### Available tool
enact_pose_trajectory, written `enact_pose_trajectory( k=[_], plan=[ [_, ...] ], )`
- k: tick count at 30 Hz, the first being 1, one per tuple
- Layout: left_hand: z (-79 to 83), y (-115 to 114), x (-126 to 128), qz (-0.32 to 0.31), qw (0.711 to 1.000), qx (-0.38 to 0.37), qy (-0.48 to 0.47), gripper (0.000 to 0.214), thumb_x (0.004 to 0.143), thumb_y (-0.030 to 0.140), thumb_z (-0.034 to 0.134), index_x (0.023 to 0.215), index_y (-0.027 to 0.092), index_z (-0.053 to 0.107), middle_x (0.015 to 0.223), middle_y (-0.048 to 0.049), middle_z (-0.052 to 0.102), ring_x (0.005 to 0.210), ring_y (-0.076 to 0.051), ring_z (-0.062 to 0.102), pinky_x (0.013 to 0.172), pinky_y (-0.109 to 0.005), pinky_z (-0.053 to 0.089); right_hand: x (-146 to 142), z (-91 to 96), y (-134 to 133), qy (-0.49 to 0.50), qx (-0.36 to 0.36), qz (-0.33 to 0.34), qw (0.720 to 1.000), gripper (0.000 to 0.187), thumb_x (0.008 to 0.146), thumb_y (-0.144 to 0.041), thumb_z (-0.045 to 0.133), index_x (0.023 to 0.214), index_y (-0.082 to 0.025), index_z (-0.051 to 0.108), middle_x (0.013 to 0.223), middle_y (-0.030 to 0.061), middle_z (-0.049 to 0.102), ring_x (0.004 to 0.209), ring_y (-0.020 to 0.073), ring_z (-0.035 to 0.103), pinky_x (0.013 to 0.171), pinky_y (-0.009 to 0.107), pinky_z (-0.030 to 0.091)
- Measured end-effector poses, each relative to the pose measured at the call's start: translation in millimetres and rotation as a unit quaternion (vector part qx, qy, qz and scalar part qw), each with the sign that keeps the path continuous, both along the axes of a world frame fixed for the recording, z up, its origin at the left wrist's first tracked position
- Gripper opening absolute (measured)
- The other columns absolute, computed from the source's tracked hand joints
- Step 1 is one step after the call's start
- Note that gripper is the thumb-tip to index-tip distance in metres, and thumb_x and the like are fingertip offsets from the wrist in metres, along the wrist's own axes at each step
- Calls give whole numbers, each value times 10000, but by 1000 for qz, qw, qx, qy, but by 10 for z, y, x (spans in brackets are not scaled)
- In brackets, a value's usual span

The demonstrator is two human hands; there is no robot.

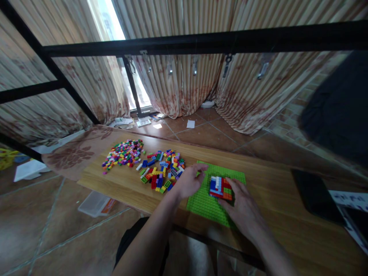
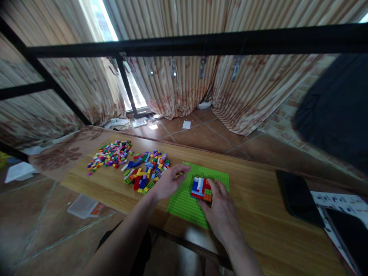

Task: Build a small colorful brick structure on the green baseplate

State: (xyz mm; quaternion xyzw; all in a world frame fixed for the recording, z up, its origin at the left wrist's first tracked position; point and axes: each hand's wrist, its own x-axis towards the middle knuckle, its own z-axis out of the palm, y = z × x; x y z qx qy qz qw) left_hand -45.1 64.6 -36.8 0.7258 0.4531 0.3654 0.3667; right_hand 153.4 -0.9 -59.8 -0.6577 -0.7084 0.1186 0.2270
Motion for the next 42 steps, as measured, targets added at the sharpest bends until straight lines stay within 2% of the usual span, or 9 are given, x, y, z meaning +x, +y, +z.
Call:
enact_pose_trajectory(
  k=[5, 11, 13, 16, 19, 22, 27, 31, 42],
  plan=[
    [72, -44, -161, 27, 1000, 1, -9, 298, 861, 156, 492, 1100, 125, 667, 1075, -102, 708, 946, -178, 655, 885, -294, 508, 56, -72, 48, -14, 7, 11, 1000, 604, 817, -392, 512, 1369, -160, 426, 1327, 163, 510, 1213, 335, 512, 1011, 506, 436],
    [96, -90, -342, 16, 999, 24, 23, 263, 850, 144, 486, 1012, 141, 694, 936, -60, 726, 860, -169, 662, 801, -258, 503, 111, -145, 125, -26, 8, 17, 999, 618, 813, -464, 481, 1345, -151, 444, 1290, 162, 542, 1163, 336, 544, 991, 492, 450],
    [107, -93, -477, 56, 998, 21, 31, 252, 853, 155, 489, 994, 147, 697, 920, -54, 732, 844, -166, 665, 775, -248, 501, 118, -151, 136, -32, 1, 14, 999, 623, 814, -481, 470, 1347, -159, 443, 1277, 156, 549, 1138, 333, 559, 967, 486, 467],
    [136, -87, -799, 163, 985, 11, 51, 236, 842, 170, 517, 975, 158, 711, 907, -55, 739, 824, -164, 665, 743, -240, 497, 125, -151, 136, -41, -11, 10, 999, 631, 820, -504, 454, 1353, -167, 438, 1252, 151, 557, 1109, 330, 575, 948, 482, 477],
    [167, -88, -1190, 279, 954, -13, 108, 240, 795, 121, 550, 934, 172, 739, 866, -49, 741, 801, -165, 656, 724, -239, 488, 137, -157, 133, -48, -16, 12, 999, 646, 825, -521, 447, 1359, -158, 431, 1245, 158, 556, 1099, 333, 578, 950, 483, 471],
    [194, -116, -1499, 336, 926, -57, 163, 261, 764, 82, 551, 906, 163, 754, 804, -44, 732, 739, -155, 636, 682, -233, 472, 156, -179, 141, -49, -12, 16, 999, 642, 827, -524, 445, 1355, -158, 434, 1235, 160, 562, 1105, 337, 576, 951, 484, 469],
    [226, -180, -1629, 300, 924, -93, 219, 246, 742, 95, 600, 889, 191, 772, 808, -40, 715, 725, -150, 618, 674, -233, 462, 195, -237, 157, -46, -7, 16, 999, 642, 819, -512, 478, 1371, -190, 420, 1260, 154, 560, 1118, 342, 576, 923, 490, 484],
    [210, -179, -1552, 264, 928, -53, 257, 229, 733, 115, 625, 883, 205, 771, 909, -54, 705, 831, -172, 619, 780, -268, 476, 213, -263, 151, -55, -4, 19, 998, 648, 819, -503, 491, 1387, -200, 410, 1266, 153, 562, 1111, 349, 583, 895, 499, 495],
    [167, -146, -1363, 217, 925, -27, 310, 209, 736, 185, 630, 892, 243, 757, 945, -60, 673, 894, -215, 609, 836, -325, 462, 181, -226, 136, -55, 14, 24, 998, 633, 813, -489, 496, 1356, -166, 462, 1218, 166, 608, 1078, 347, 597, 901, 508, 492]
  ],
)
